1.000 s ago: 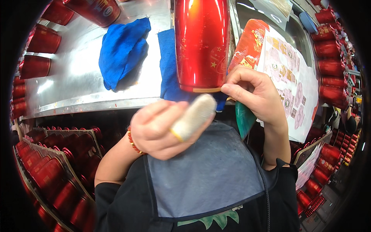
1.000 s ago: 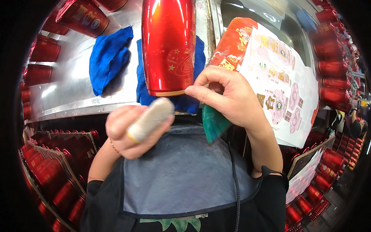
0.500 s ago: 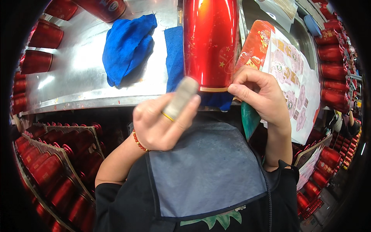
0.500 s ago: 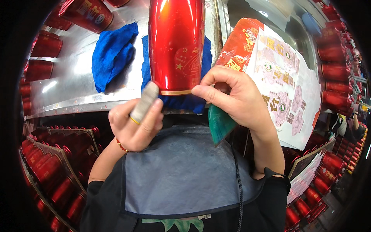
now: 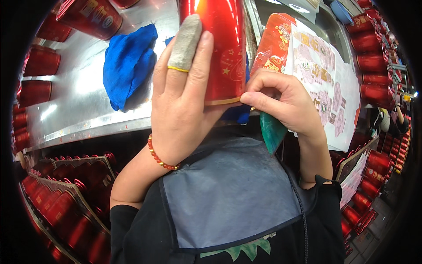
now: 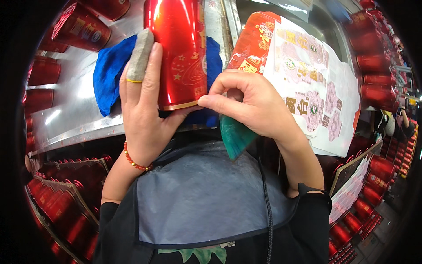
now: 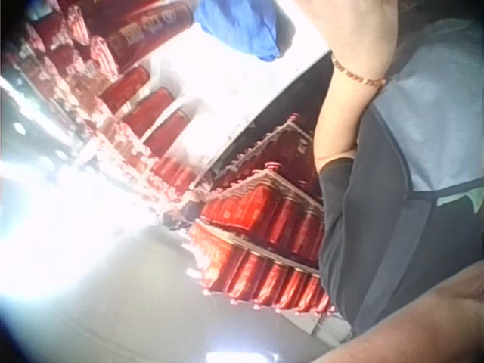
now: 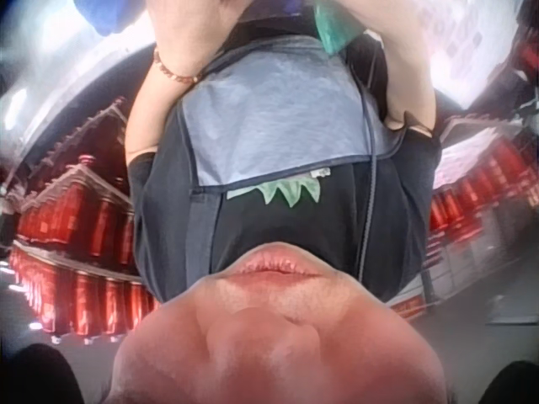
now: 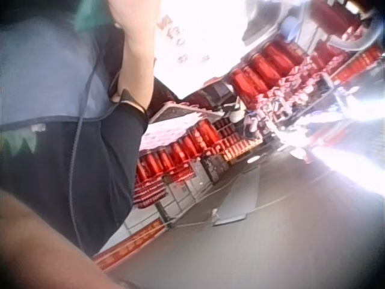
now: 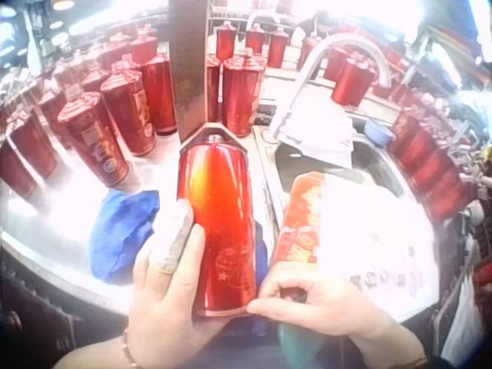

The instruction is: The person picks up a red cylindrical can and wipes its surface with a green sponge and a blue cloth. They rotate the can to clean different sides, then place it back on the counter among other identical cans.

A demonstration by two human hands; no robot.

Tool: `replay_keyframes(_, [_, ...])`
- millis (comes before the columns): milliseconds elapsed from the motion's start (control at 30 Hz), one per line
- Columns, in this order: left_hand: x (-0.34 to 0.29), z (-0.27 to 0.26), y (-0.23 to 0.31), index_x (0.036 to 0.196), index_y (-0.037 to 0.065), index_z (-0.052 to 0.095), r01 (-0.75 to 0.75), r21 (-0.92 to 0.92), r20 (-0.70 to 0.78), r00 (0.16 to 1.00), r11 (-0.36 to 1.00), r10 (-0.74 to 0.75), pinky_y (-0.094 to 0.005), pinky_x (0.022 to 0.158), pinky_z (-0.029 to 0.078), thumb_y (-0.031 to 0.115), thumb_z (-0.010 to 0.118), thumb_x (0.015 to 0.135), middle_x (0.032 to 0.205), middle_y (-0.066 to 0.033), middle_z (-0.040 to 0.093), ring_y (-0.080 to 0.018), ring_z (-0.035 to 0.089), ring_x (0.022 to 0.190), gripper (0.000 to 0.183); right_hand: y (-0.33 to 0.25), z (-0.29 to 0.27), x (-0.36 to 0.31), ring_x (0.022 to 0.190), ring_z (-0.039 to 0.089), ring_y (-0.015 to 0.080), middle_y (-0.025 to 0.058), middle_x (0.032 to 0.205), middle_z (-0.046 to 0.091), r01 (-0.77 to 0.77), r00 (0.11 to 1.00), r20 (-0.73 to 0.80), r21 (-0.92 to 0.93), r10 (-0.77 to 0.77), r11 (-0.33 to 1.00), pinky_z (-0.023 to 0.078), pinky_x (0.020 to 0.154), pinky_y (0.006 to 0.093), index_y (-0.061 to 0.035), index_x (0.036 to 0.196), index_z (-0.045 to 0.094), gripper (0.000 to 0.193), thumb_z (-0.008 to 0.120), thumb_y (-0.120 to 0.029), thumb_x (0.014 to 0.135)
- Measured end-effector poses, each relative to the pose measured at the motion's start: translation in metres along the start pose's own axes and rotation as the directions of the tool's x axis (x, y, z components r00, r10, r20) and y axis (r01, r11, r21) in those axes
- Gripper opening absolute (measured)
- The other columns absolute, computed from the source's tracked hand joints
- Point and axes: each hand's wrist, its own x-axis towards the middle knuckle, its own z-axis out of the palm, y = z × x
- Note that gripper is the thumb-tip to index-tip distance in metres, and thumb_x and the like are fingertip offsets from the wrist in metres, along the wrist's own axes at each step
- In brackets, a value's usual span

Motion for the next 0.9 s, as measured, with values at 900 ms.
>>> replay_keyframes(900, [-0.022, -0.009, -0.040, 0.159, -0.004, 0.024, 0.072, -0.286, 0.201, 0.979, 0.956, -0.014, -0.0456, 0.119, 0.031, 0.030, 0.082, 0.084, 0.161, -0.0269, 0.033, -0.0415, 0.038, 0.145, 0.101, 0.011, 0.002, 0.002, 0.070, 0.050, 0.0017, -0.0050, 0.078, 0.057, 0.068, 0.997, -0.040, 0.059, -0.066, 0.996, 0.039, 0.062, 0.0206, -0.0019, 0.085, 0.068, 0.017, 0.076, -0.014, 0.094])
